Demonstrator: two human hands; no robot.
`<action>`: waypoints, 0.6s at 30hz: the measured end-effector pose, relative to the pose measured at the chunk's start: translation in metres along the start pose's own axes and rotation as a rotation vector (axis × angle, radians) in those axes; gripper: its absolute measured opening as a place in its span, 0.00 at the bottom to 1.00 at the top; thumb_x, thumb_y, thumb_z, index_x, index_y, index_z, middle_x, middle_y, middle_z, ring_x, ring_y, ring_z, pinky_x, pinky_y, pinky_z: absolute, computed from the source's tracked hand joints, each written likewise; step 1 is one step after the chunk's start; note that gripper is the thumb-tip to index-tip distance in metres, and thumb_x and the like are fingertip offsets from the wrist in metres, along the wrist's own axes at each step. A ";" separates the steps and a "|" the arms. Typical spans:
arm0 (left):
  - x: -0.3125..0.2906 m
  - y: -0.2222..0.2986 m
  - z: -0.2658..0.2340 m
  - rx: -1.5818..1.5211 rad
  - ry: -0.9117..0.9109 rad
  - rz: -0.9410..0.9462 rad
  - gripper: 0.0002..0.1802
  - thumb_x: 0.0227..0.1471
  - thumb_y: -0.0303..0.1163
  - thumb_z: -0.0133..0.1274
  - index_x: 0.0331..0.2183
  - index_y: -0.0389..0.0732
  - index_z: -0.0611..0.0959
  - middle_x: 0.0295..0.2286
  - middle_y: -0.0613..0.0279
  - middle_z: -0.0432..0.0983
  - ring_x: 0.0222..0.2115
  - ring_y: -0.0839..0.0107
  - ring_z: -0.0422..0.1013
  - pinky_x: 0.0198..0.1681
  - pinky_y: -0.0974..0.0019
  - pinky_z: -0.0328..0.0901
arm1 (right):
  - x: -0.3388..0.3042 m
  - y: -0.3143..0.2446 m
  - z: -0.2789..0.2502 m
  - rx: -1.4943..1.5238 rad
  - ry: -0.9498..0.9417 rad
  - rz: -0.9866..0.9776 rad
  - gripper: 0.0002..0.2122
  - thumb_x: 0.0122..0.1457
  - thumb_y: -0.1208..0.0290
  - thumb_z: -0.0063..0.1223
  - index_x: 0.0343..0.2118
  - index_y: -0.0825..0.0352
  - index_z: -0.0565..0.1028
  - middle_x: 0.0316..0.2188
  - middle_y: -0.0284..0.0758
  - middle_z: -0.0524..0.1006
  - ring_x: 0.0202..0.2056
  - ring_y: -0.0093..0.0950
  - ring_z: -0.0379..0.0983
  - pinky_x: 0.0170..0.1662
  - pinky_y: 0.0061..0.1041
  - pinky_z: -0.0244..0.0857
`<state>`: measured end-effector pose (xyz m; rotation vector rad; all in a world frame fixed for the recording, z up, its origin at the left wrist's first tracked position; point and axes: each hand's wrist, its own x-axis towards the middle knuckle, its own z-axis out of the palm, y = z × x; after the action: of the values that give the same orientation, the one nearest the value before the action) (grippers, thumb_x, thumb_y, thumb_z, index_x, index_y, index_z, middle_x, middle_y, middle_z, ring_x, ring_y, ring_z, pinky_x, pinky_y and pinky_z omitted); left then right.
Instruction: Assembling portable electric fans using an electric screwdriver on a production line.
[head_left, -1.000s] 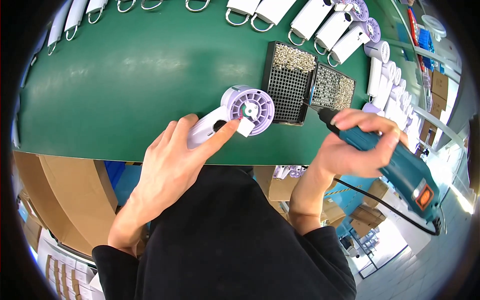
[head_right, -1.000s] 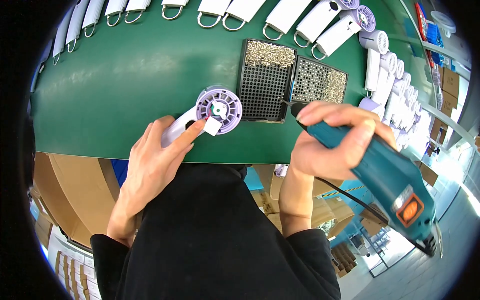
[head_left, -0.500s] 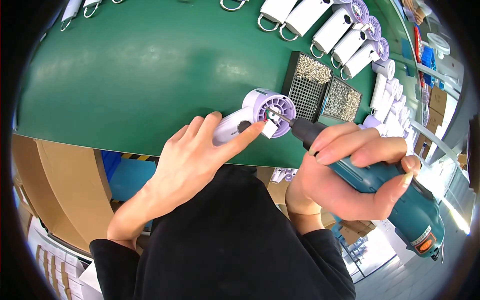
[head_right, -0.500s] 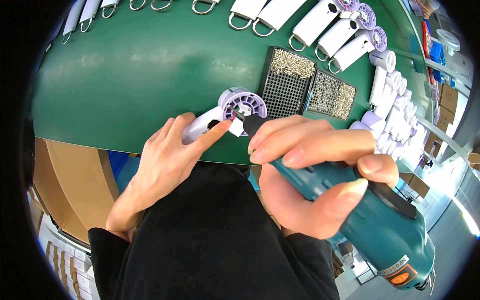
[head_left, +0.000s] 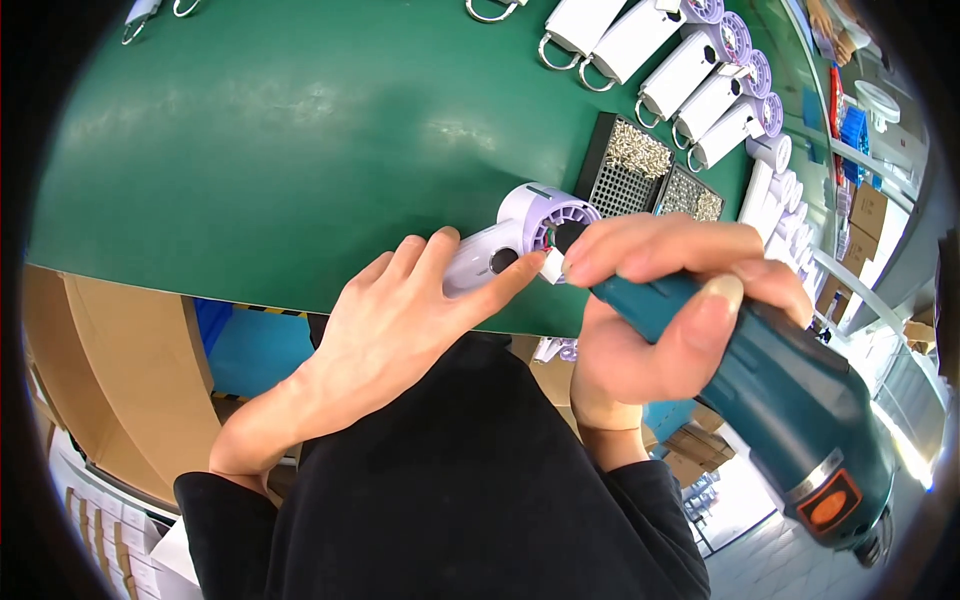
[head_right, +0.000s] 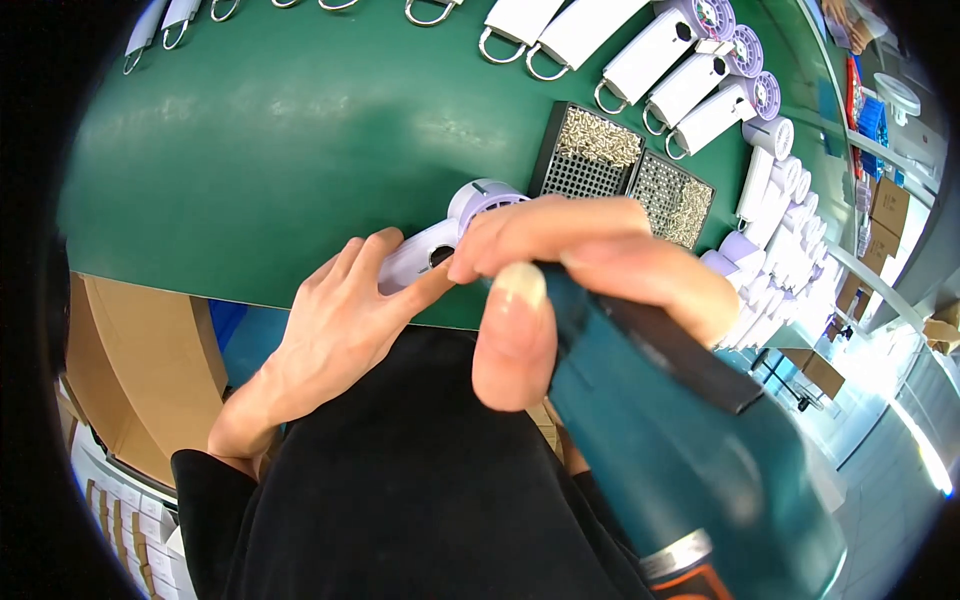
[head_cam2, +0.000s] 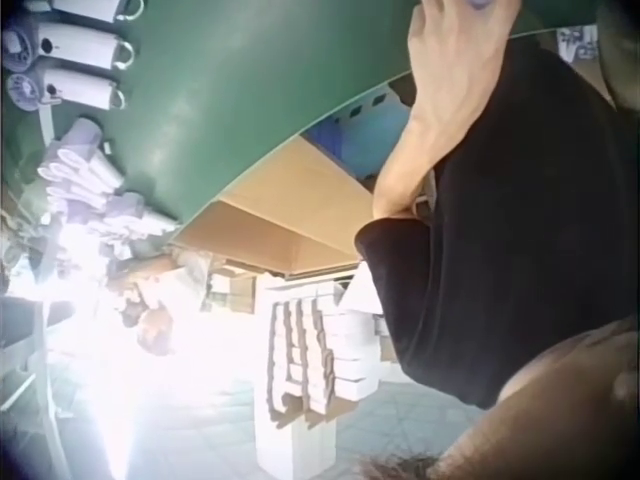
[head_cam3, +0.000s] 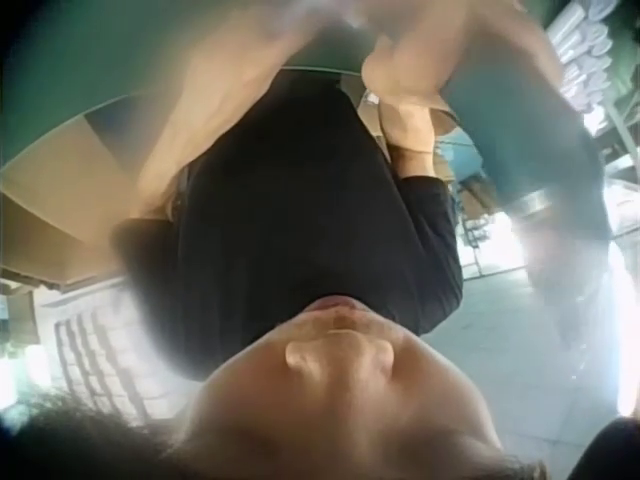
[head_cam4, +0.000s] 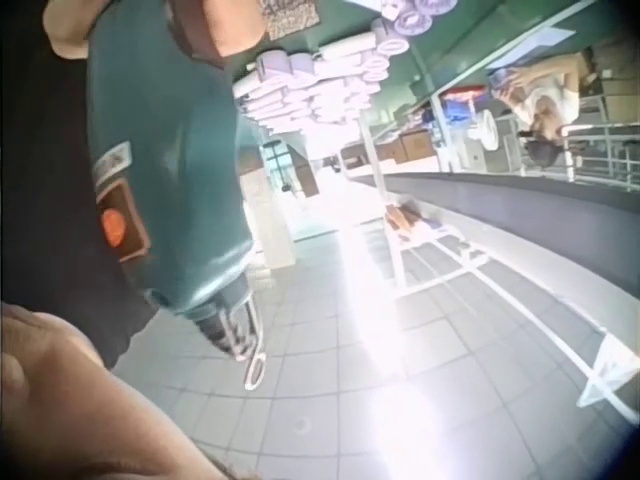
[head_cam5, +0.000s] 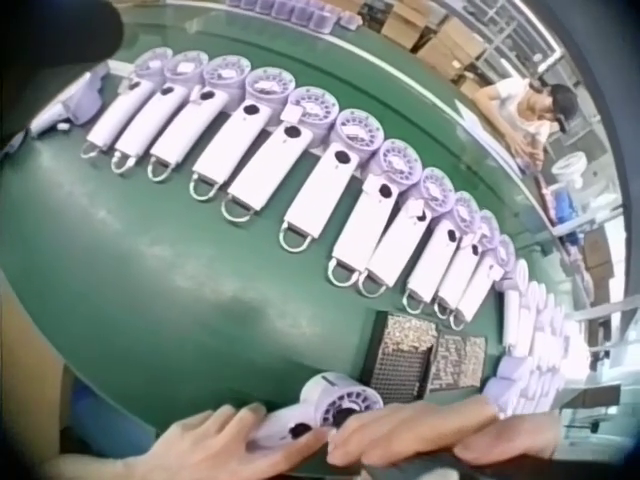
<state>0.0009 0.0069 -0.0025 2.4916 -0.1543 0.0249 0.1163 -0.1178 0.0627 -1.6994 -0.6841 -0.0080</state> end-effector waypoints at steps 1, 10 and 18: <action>0.000 0.000 -0.001 -0.011 -0.015 -0.001 0.41 0.41 0.25 0.56 0.59 0.63 0.71 0.37 0.51 0.69 0.29 0.63 0.70 0.29 0.67 0.72 | -0.001 0.002 0.000 0.000 -0.005 0.001 0.10 0.66 0.62 0.40 0.43 0.58 0.57 0.23 0.40 0.66 0.14 0.34 0.67 0.19 0.36 0.70; -0.001 -0.001 0.000 -0.007 -0.008 0.021 0.41 0.41 0.25 0.56 0.60 0.62 0.70 0.38 0.53 0.68 0.30 0.65 0.70 0.30 0.68 0.72 | 0.000 0.001 0.001 0.071 -0.027 0.039 0.10 0.65 0.62 0.42 0.39 0.58 0.56 0.24 0.40 0.66 0.14 0.34 0.67 0.18 0.35 0.69; 0.000 0.006 0.000 0.007 -0.028 -0.006 0.42 0.40 0.23 0.57 0.59 0.61 0.71 0.45 0.56 0.66 0.31 0.66 0.69 0.31 0.66 0.72 | -0.007 -0.006 -0.010 0.226 0.102 -0.197 0.13 0.67 0.59 0.37 0.49 0.60 0.63 0.24 0.37 0.67 0.13 0.32 0.66 0.15 0.34 0.65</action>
<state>0.0007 0.0026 0.0012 2.5004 -0.1582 -0.0124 0.1110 -0.1296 0.0684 -1.4013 -0.7450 -0.1496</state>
